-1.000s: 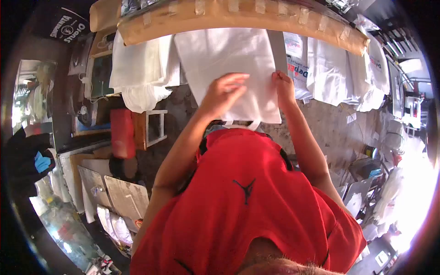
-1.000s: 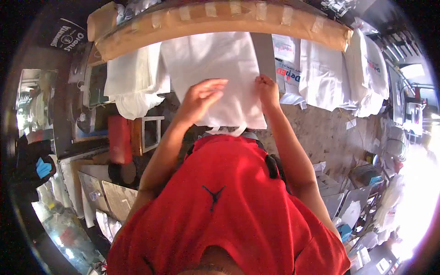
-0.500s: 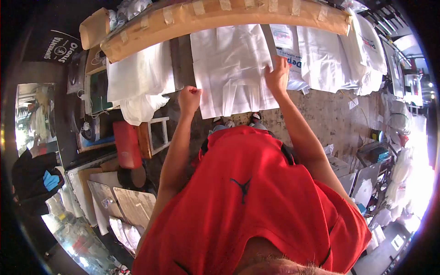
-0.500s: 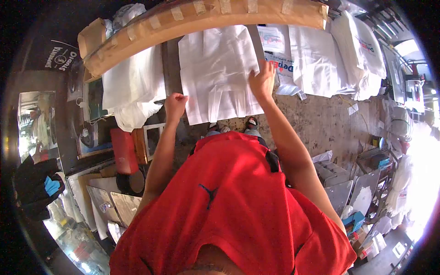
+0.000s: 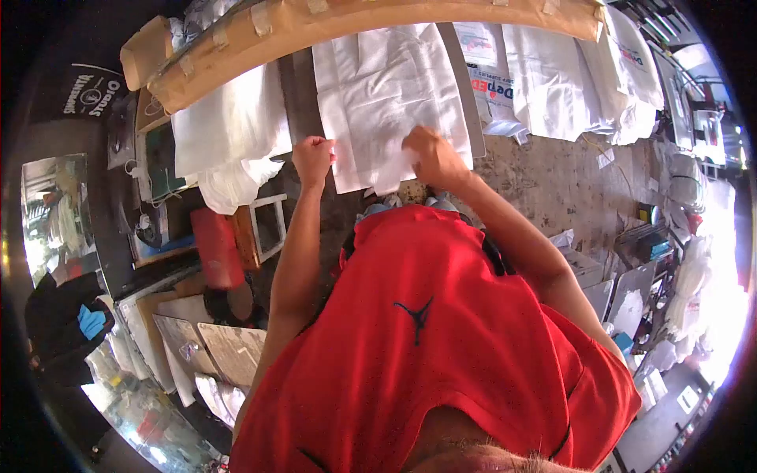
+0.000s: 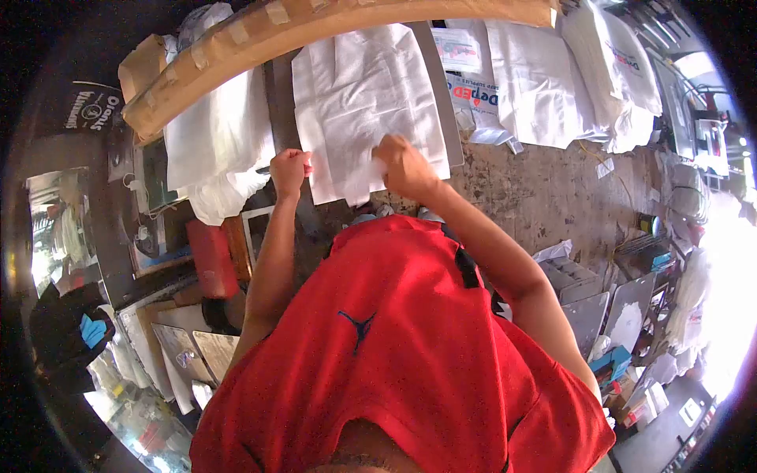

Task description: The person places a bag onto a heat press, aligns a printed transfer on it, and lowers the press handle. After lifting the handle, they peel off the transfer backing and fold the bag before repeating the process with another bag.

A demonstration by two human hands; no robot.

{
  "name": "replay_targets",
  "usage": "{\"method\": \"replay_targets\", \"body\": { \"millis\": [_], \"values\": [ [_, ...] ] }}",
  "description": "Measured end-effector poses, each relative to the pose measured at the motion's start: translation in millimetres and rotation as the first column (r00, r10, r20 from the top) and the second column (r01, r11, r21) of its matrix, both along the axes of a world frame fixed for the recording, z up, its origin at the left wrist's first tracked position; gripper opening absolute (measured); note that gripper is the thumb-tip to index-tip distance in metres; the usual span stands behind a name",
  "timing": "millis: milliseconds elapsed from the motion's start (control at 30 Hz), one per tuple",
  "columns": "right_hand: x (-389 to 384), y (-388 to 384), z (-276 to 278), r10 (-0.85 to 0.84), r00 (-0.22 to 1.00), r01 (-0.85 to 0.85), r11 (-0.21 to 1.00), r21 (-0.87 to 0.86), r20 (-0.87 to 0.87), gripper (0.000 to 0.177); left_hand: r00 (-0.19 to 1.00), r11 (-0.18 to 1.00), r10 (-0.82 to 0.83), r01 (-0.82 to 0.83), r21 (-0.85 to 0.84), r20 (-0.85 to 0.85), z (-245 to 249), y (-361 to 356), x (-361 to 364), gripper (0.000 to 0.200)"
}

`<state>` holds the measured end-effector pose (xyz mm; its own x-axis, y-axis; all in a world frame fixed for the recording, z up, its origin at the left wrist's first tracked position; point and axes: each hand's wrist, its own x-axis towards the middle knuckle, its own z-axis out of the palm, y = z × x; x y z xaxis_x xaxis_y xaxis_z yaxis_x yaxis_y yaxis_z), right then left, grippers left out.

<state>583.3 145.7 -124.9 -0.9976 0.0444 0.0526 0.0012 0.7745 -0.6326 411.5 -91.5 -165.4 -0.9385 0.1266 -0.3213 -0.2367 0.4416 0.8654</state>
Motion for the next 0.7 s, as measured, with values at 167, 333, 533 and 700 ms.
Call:
{"method": "replay_targets", "body": {
  "millis": [167, 333, 533, 700],
  "values": [
    [58.4, -12.0, 11.5, 0.296, 0.923, -0.268, 0.953, -0.138, 0.248, 0.049, 1.0, 0.999, 0.019, -0.02, 0.045, 0.017, -7.0, -3.3, -4.4, 0.013],
    [83.1, -4.6, -48.0, 0.075, 0.951, -0.063, 0.997, -0.049, 0.301, 0.04, 0.998, 0.999, 0.046, -0.046, 0.011, 0.04, -4.2, -3.1, -3.8, 0.015],
    [71.8, -6.2, 12.9, -0.057, 0.866, 0.117, 0.989, -0.09, 0.498, 0.011, 1.0, 0.999, 0.001, -0.002, 0.053, 0.026, -14.5, -8.8, -4.0, 0.017],
    [31.4, -43.2, 15.1, 0.086, 0.996, -0.086, 0.996, 0.016, 0.025, 0.04, 0.847, 0.961, -0.17, 0.03, -0.274, -0.503, 7.2, 15.2, -22.5, 0.017]
  ]
}}
